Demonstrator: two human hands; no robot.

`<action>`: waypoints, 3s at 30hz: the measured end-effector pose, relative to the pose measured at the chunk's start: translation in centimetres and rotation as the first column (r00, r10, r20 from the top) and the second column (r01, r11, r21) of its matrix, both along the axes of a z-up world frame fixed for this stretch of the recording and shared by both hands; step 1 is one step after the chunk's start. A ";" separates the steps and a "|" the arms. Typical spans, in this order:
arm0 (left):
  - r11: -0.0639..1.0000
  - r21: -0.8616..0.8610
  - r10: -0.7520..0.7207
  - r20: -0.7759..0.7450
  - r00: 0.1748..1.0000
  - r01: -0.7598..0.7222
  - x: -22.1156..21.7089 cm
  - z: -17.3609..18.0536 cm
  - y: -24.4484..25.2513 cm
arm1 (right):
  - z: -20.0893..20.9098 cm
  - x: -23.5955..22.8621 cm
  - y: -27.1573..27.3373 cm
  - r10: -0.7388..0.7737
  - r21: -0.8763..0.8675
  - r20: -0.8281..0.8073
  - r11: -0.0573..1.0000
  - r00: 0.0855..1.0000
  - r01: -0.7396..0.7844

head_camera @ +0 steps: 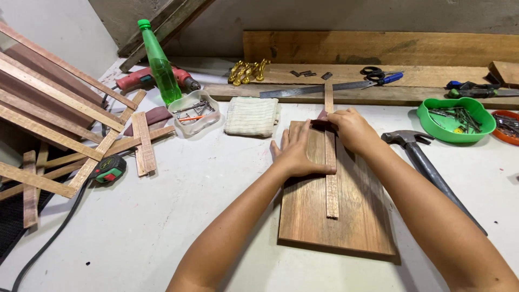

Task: Hammer nails into a wooden frame and sand a piece of wood.

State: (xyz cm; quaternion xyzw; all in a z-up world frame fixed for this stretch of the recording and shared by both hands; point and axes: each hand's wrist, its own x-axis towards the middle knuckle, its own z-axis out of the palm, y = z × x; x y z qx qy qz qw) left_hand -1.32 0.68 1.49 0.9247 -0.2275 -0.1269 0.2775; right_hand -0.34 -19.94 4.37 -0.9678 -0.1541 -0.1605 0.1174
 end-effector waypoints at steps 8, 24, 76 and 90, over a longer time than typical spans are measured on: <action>1.000 -0.010 0.005 0.001 1.000 -0.005 0.2 -0.3 -0.2 | 1.7 -9.8 2.6 0.113 0.013 -0.018 0.994 0.993 -0.113; 0.999 -0.047 0.002 0.046 0.999 0.000 0.8 -1.4 -0.6 | 0.4 1.4 -0.3 0.009 0.054 0.009 0.999 1.000 -0.010; 0.999 0.040 0.006 0.031 1.000 -0.007 -2.8 2.1 1.1 | -0.1 -9.9 2.0 0.093 0.038 -0.025 0.995 0.995 -0.092; 0.992 -0.073 0.106 0.082 0.991 -0.100 1.7 -1.7 -0.8 | 0.3 -2.2 -0.2 0.081 0.048 -0.024 0.996 0.996 -0.080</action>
